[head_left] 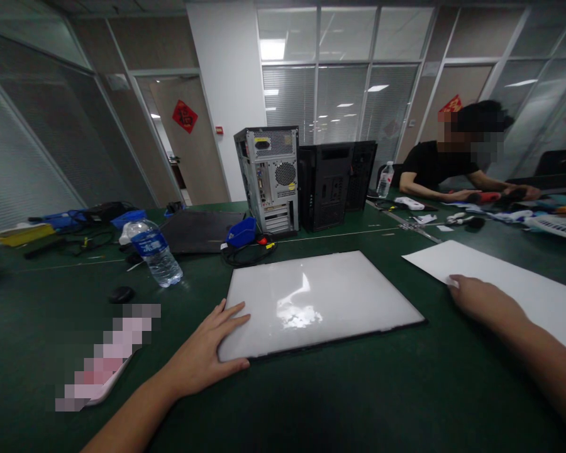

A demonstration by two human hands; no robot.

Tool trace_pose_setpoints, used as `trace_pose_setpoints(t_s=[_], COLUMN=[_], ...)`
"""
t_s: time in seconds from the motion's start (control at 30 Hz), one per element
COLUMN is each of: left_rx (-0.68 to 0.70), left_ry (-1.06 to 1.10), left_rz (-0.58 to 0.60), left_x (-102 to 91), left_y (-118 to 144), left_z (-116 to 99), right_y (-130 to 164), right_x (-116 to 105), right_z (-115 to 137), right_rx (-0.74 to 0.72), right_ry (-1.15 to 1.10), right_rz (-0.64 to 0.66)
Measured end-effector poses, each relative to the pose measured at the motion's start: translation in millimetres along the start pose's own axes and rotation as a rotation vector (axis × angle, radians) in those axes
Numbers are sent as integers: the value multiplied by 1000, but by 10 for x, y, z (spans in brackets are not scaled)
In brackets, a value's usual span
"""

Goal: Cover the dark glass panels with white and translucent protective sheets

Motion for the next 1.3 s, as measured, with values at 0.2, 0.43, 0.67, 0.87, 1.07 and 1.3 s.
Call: trace_pose_setpoints(t_s=[0.2,0.43,0.67,0.87,1.07,1.3], left_rx=[18,11,11,4,19,29], left_ry=[-9,-7,7,13,1,-2], left_rz=[-9,6,-8,-17,-27,-29], left_x=[21,19,-17,-17,14,12], left_y=[-4,1,-11,-7,-1,-7], left_z=[14,15,-5,-2,16,17], right_y=[324,577,962,1311,1101,421], right_x=[-195,-363,-410,-446,-411,-185], right_z=[458,862,1337,1559,1425,781], right_rx=[-21,-125,-551,-899,-761,-205], right_ry=[52,94,-87,-248,-251,44], right_rz=[35,-58,-95,42,-32,-126])
Point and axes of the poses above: each hand's wrist, its own y-axis away from the middle knuckle, its own x-axis out of the palm, z = x × y, the point moved 6 cm from there along -y, towards the middle knuckle, and after that the axes turned 12 degrees about x, right-handed, at the moved point
